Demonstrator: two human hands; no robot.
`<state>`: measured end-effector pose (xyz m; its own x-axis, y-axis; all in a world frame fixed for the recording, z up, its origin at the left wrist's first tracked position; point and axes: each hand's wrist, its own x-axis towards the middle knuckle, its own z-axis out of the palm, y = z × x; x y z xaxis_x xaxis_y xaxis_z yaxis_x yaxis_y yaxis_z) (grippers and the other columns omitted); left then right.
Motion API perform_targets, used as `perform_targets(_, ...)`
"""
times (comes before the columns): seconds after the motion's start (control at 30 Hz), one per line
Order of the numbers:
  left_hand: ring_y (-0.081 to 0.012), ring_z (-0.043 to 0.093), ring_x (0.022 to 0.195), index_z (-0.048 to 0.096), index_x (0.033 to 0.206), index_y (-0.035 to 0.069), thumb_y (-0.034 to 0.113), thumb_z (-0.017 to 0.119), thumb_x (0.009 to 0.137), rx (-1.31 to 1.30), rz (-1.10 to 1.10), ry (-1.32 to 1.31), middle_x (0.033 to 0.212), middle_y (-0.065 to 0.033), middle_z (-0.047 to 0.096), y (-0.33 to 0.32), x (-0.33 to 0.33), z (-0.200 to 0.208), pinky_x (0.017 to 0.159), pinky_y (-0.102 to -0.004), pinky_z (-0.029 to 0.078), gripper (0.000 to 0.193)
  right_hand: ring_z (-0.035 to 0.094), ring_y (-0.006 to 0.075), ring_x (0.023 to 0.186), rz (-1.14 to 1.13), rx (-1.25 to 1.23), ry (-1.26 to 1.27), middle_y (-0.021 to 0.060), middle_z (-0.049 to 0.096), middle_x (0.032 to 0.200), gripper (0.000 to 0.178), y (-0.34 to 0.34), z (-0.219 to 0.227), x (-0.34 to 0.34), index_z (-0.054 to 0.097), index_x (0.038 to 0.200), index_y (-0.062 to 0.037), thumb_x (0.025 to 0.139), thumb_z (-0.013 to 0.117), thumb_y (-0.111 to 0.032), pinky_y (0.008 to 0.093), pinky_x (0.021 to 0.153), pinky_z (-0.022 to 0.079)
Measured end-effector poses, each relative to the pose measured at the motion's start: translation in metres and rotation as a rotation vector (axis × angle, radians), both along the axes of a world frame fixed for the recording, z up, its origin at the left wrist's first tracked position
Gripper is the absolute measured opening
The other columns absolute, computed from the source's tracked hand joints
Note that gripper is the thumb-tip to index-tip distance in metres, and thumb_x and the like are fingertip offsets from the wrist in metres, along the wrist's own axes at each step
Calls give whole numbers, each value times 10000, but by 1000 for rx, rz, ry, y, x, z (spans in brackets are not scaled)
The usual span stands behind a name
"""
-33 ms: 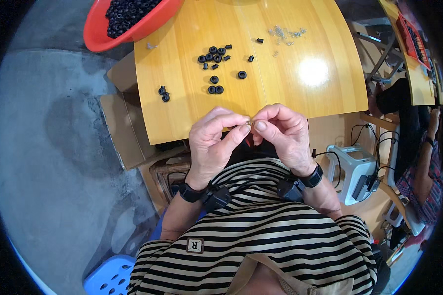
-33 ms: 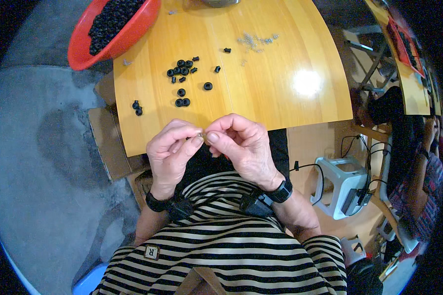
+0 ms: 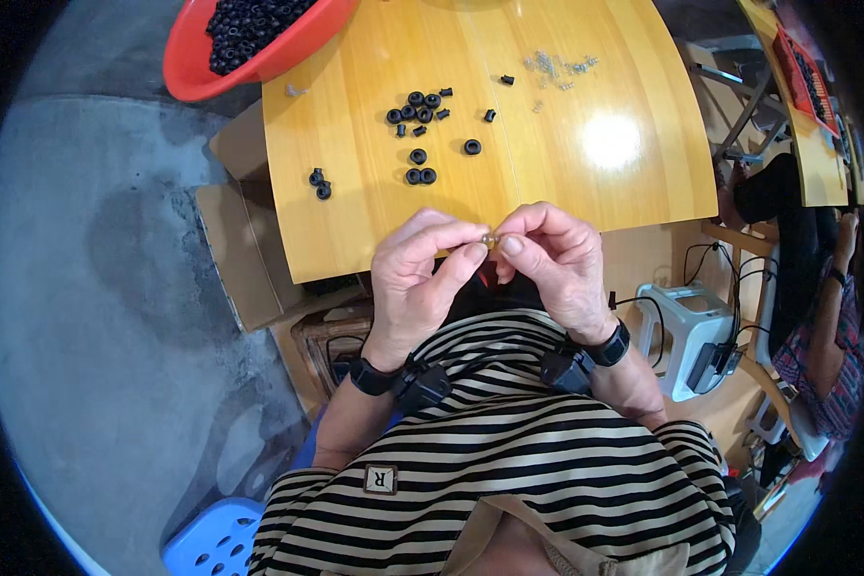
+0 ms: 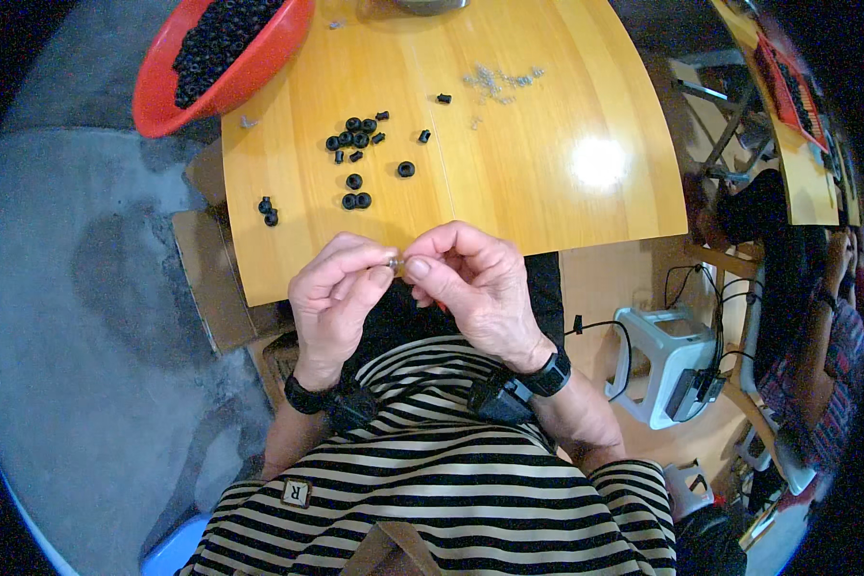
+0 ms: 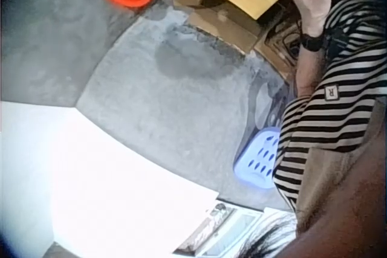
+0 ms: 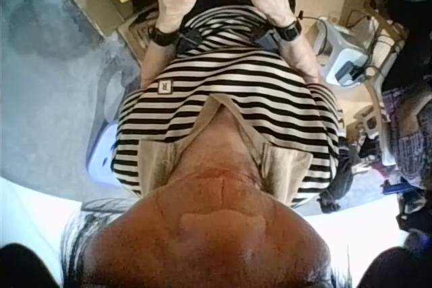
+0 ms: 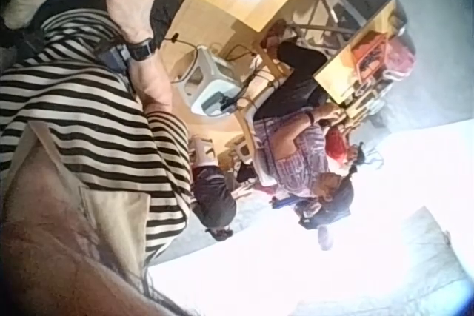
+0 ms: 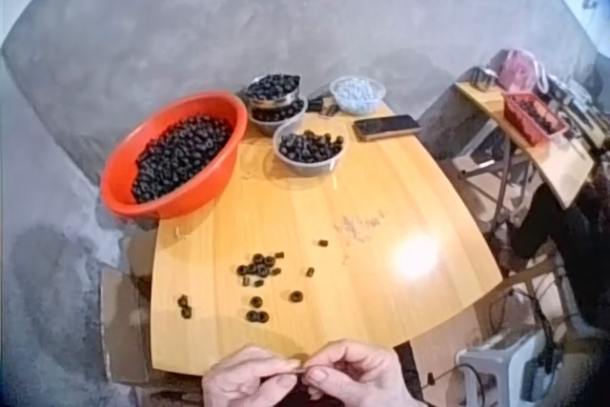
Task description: The person is manually assembling small black plastic components by inserting pins into sockets.
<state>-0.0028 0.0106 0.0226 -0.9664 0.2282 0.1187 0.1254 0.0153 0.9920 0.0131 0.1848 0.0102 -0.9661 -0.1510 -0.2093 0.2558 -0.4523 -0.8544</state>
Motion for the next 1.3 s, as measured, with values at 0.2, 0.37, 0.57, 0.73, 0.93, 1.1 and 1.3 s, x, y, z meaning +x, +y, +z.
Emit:
perform_targets(0.2, -170, 616, 917, 679, 1097, -30, -31, 627, 886, 99, -19, -67, 993, -113, 659, -5, 2, -9, 823, -272, 480, 217, 574, 111, 640, -75, -46, -26, 75, 637, 783, 124, 12, -7, -5, 623, 981, 14, 934, 628, -101, 238, 586, 486)
perform_targets(0.37, -180, 630, 938, 679, 1100, -27, -64, 671, 839, 213, 78, -260, 1028, -124, 665, -1, 5, -4, 847, -280, 494, 263, 570, 106, 624, -1, -37, -43, 67, 642, 783, 112, 9, -1, -5, 630, 960, 10, 929, 636, -97, 226, 578, 477)
perform_targets(0.57, -182, 646, 907, 673, 1067, -30, -56, 763, 758, 74, 24, -14, 1003, -120, 673, -8, 2, -17, 812, -281, 523, 323, 560, 59, 628, -1, 62, 4, 19, 643, 784, 144, 3, 5, -1, 640, 974, -10, 935, 658, -147, 196, 574, 473)
perform_targets(0.73, -175, 647, 868, 677, 1034, -21, -39, 786, 739, 112, 50, -49, 954, -110, 679, -5, 4, -14, 785, -275, 525, 315, 538, 32, 673, 8, 137, 58, -10, 640, 810, 98, 2, 10, 3, 645, 957, -21, 915, 679, -103, 179, 612, 453)
perform_targets(0.93, -171, 650, 842, 686, 1026, 5, -8, 815, 713, 74, 56, 17, 936, -100, 683, -4, 4, -15, 752, -269, 528, 339, 544, 24, 707, 17, 223, 87, -23, 635, 811, 95, -1, 12, 5, 648, 950, -17, 909, 684, -95, 182, 642, 459)
perform_targets(1.1, -231, 653, 925, 689, 1010, -25, -51, 791, 706, -113, 1, 158, 1009, -137, 683, -8, 3, -12, 816, -313, 535, 322, 547, 22, 702, 44, 296, 105, -25, 634, 798, 88, 1, 9, 6, 648, 935, -17, 900, 691, -86, 182, 641, 463)
perform_targets(1.3, -237, 674, 901, 705, 986, 13, -18, 812, 677, -262, 29, 227, 960, -123, 702, -3, 2, -2, 781, -308, 551, 329, 546, 18, 689, 89, 265, 39, -27, 634, 788, 86, 6, 11, 1, 646, 913, -22, 884, 708, -75, 177, 618, 459)
